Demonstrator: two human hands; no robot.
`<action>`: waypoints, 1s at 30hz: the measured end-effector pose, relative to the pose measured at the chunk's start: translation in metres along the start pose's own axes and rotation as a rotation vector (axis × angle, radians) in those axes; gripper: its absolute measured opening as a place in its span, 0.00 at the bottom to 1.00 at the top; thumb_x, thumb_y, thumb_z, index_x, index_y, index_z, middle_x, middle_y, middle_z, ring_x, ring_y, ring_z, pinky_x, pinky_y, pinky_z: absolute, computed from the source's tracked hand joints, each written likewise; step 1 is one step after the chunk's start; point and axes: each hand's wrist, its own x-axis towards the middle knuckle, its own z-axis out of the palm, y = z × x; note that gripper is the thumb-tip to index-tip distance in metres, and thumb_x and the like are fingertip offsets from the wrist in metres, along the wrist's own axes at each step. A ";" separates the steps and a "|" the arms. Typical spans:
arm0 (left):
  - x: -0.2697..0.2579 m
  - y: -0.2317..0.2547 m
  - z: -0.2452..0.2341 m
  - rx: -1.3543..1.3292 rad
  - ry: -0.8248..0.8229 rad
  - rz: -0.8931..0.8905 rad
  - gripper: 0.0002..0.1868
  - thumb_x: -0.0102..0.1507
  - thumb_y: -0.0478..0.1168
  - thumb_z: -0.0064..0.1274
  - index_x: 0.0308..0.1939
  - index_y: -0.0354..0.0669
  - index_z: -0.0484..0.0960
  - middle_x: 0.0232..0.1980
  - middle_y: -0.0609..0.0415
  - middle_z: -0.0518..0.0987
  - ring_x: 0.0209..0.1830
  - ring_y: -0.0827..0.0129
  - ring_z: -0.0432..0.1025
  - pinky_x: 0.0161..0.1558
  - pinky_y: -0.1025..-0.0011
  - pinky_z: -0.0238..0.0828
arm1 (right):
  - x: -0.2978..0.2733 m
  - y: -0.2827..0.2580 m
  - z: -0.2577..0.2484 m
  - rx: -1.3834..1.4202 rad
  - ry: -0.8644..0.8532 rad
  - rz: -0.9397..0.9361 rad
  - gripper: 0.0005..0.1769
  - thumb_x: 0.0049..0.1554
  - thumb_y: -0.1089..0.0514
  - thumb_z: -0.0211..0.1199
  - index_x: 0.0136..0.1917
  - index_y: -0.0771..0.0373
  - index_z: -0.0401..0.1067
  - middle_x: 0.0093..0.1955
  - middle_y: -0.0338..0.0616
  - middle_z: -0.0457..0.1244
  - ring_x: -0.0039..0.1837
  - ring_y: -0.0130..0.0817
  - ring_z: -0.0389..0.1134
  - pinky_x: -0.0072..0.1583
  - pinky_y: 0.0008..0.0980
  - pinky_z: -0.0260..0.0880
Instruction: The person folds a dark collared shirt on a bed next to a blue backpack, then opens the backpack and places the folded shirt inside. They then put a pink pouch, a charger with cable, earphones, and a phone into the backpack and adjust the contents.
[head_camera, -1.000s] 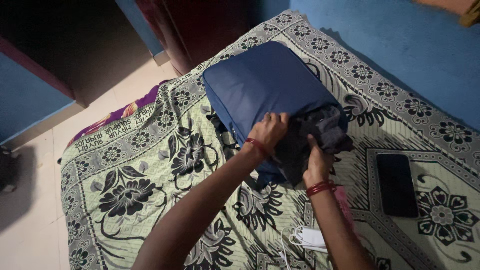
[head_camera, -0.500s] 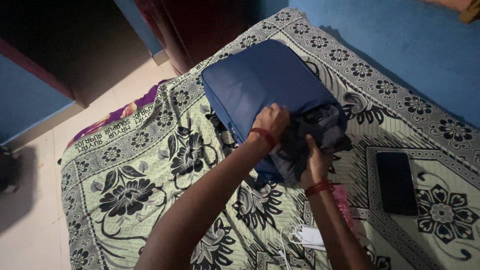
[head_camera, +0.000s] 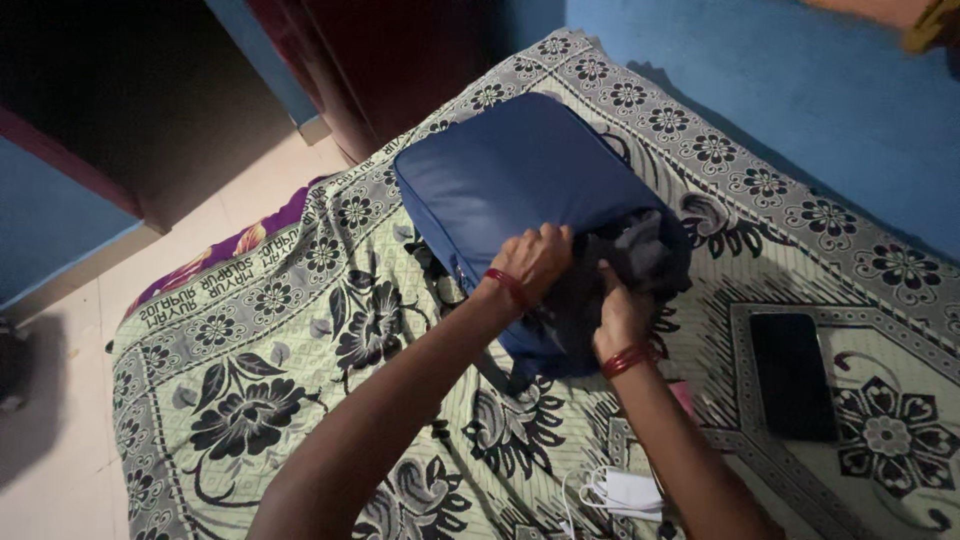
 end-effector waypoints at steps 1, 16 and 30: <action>0.001 0.000 0.000 -0.026 -0.014 -0.013 0.10 0.63 0.35 0.47 0.47 0.37 0.74 0.38 0.44 0.78 0.35 0.54 0.80 0.31 0.59 0.79 | 0.006 0.009 -0.002 0.056 -0.029 -0.014 0.28 0.51 0.63 0.72 0.64 0.66 0.72 0.63 0.42 0.67 0.59 0.34 0.69 0.63 0.34 0.70; 0.012 -0.006 -0.018 -0.178 -0.072 -0.100 0.15 0.55 0.36 0.51 0.45 0.36 0.72 0.40 0.40 0.78 0.38 0.48 0.80 0.36 0.58 0.79 | 0.074 0.085 0.046 -0.690 -0.671 -0.455 0.07 0.65 0.56 0.56 0.49 0.55 0.74 0.52 0.39 0.64 0.56 0.35 0.65 0.56 0.40 0.67; 0.018 0.000 -0.022 -0.037 -0.211 -0.126 0.21 0.51 0.39 0.57 0.47 0.40 0.74 0.46 0.43 0.78 0.45 0.54 0.78 0.37 0.64 0.80 | 0.109 0.098 0.064 -1.720 -0.867 -1.105 0.15 0.53 0.43 0.59 0.52 0.46 0.72 0.55 0.38 0.60 0.57 0.42 0.60 0.56 0.55 0.61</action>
